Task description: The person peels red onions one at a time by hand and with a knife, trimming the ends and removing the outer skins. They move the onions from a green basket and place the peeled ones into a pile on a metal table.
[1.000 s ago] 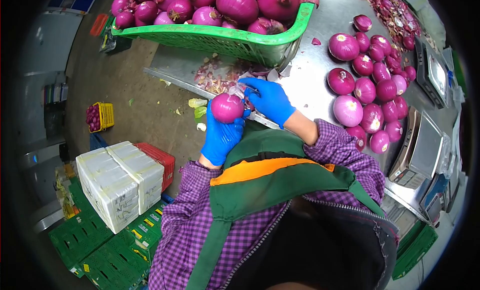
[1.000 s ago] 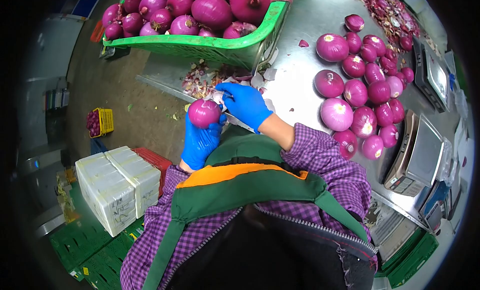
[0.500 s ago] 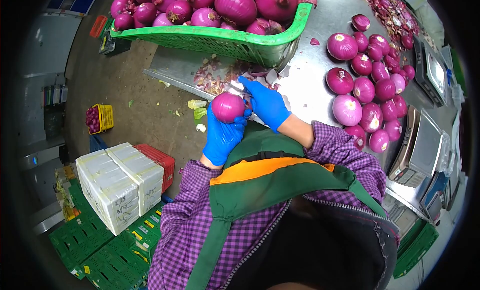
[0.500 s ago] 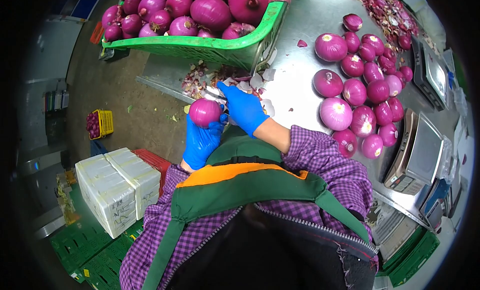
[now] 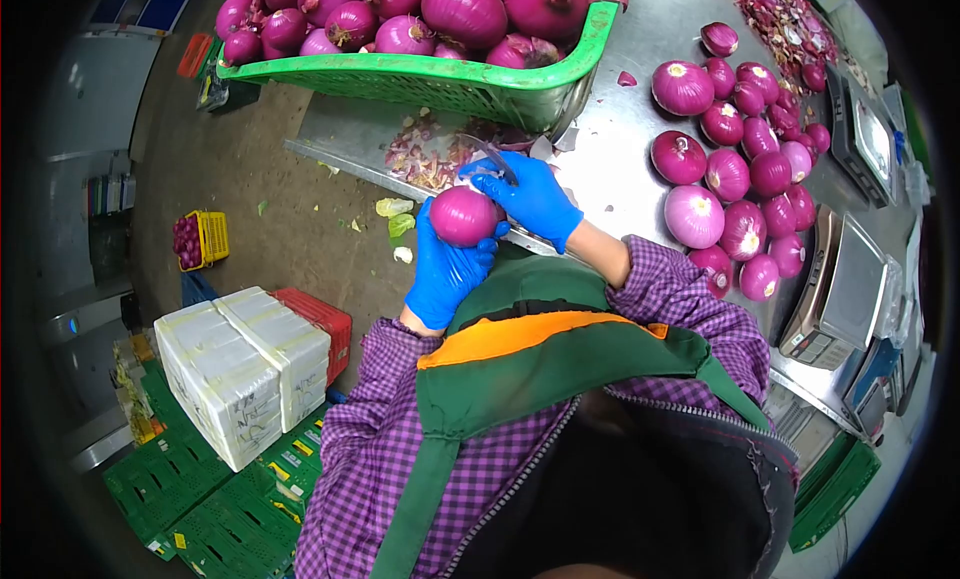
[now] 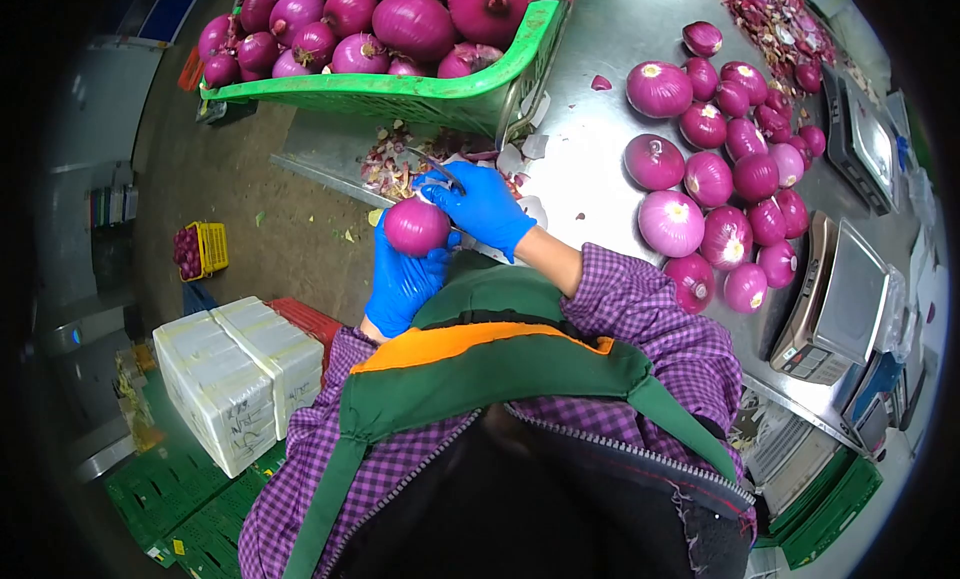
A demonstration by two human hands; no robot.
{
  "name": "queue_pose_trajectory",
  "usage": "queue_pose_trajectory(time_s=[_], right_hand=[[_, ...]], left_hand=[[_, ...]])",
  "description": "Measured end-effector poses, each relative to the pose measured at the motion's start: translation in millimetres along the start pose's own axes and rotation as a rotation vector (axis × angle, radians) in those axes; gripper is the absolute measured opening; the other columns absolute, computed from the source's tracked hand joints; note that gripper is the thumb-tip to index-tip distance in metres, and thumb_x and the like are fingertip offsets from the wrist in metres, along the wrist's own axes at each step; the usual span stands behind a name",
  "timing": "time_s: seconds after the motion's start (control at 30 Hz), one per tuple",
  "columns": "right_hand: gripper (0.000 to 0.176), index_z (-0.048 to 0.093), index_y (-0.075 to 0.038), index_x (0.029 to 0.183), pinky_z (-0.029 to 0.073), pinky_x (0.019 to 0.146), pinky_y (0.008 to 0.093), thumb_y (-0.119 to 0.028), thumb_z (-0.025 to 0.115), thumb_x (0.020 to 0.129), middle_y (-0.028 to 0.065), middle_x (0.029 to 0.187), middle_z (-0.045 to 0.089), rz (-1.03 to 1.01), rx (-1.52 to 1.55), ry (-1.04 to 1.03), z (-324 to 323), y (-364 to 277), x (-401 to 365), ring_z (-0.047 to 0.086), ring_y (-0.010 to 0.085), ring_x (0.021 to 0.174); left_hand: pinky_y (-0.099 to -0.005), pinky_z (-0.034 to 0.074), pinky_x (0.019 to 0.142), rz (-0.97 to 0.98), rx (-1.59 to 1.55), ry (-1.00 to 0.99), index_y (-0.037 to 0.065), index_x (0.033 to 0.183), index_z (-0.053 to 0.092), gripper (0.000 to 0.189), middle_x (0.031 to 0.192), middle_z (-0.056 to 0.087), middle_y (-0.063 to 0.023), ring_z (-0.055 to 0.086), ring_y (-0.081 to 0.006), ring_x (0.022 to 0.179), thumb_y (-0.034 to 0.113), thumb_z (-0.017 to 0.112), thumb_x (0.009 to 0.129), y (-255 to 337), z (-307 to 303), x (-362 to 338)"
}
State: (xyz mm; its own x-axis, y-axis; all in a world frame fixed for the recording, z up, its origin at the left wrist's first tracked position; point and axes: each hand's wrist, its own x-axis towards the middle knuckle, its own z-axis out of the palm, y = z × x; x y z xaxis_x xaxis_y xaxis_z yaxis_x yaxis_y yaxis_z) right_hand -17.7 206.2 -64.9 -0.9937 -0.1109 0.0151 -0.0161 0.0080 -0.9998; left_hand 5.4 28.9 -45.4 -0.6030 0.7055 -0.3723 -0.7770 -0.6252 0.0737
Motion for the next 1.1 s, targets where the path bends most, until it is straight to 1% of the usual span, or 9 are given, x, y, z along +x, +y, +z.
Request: queue_pose_trajectory(time_s=[0.03,0.1,0.23,0.3,0.6,0.77,0.83,0.97,1.1], right_hand=[[0.042,0.059,-0.003,0.122,0.051,0.077,0.0314,-0.026,0.064,0.088,0.0168,0.104,0.067,0.000,0.000,0.000,-0.7,7.1,3.5,0.064,0.0198,0.080],[0.041,0.058,-0.005,0.123,0.051,0.077,0.0338,-0.025,0.063,0.088,0.0155,0.111,0.066,0.094,-0.129,0.072,-3.2,18.2,6.7,0.067,0.0240,0.086],[0.039,0.059,-0.009,0.124,0.052,0.077,0.0365,-0.020,0.062,0.086,0.0147,0.113,0.065,0.036,-0.321,0.115,-13.4,3.8,-5.3,0.067,0.0288,0.093],[0.041,0.058,-0.014,0.125,0.052,0.079,0.0369,-0.018,0.061,0.085,0.0157,0.116,0.064,0.134,-0.336,0.079,-16.2,-23.6,-19.4,0.065,0.0301,0.097],[0.029,0.063,-0.006,0.113,0.049,0.070,0.0331,-0.023,0.063,0.090,0.0119,0.099,0.063,0.129,0.057,0.053,-15.3,-30.8,-23.8,0.063,0.0186,0.086],[0.018,0.068,-0.004,0.095,0.052,0.069,0.0324,-0.017,0.061,0.085,0.0114,0.078,0.067,0.065,-0.029,0.144,-14.5,-4.5,-18.6,0.067,0.0201,0.076],[0.037,0.060,-0.004,0.113,0.052,0.067,0.0365,-0.030,0.060,0.086,0.0137,0.076,0.066,0.586,0.012,-0.060,-30.7,-17.5,-22.3,0.066,0.0234,0.071],[0.040,0.060,-0.007,0.116,0.053,0.073,0.0359,-0.032,0.063,0.085,0.0155,0.099,0.065,0.025,-0.242,0.050,-22.0,86.3,-48.2,0.064,0.0224,0.082],[0.026,0.063,-0.005,0.106,0.051,0.075,0.0365,-0.019,0.063,0.084,0.0103,0.090,0.066,0.697,0.062,-0.350,-35.7,59.0,-70.2,0.062,0.0216,0.080]], left_hand=[[-0.0309,0.057,0.078,0.000,0.000,0.000,0.003,0.130,0.041,0.060,0.121,0.054,-0.0200,0.059,-0.0300,0.107,0.049,0.047,0.092,-0.8,-12.9,1.0],[-0.0352,0.055,0.083,0.359,1.224,0.433,0.002,0.133,0.040,0.062,0.123,0.054,-0.0202,0.057,-0.0293,0.111,0.050,0.044,0.092,-3.6,-45.1,1.8],[-0.0419,0.051,0.092,0.008,0.064,-0.102,0.003,0.137,0.037,0.065,0.128,0.051,-0.0184,0.055,-0.0289,0.115,0.044,0.052,0.088,-1.7,18.4,-13.1],[-0.0410,0.044,0.099,0.270,0.565,0.218,0.008,0.137,0.040,0.071,0.133,0.048,-0.0148,0.049,-0.0293,0.122,0.050,0.057,0.082,-5.9,13.8,-15.4],[-0.0374,0.036,0.108,0.530,1.176,0.157,0.006,0.137,0.038,0.080,0.137,0.043,-0.0110,0.043,-0.0251,0.127,0.010,0.077,0.066,7.3,25.5,-8.9],[-0.0383,0.041,0.104,0.524,1.476,0.196,0.007,0.133,0.043,0.084,0.132,0.047,-0.0107,0.048,-0.0248,0.121,0.017,0.083,0.061,3.9,33.5,-8.7],[-0.0387,0.044,0.101,0.468,1.260,0.102,0.006,0.134,0.043,0.090,0.131,0.048,-0.0113,0.048,-0.0258,0.121,0.024,0.085,0.057,-5.5,40.7,-6.9],[-0.0400,0.044,0.101,0.253,1.075,-0.053,0.006,0.135,0.041,0.090,0.132,0.048,-0.0118,0.048,-0.0263,0.122,0.025,0.084,0.059,-28.5,67.7,35.9],[-0.0403,0.045,0.100,0.197,1.397,-0.247,0.006,0.137,0.039,0.084,0.133,0.046,-0.0120,0.050,-0.0254,0.121,0.019,0.082,0.067,-72.1,98.3,114.8]])
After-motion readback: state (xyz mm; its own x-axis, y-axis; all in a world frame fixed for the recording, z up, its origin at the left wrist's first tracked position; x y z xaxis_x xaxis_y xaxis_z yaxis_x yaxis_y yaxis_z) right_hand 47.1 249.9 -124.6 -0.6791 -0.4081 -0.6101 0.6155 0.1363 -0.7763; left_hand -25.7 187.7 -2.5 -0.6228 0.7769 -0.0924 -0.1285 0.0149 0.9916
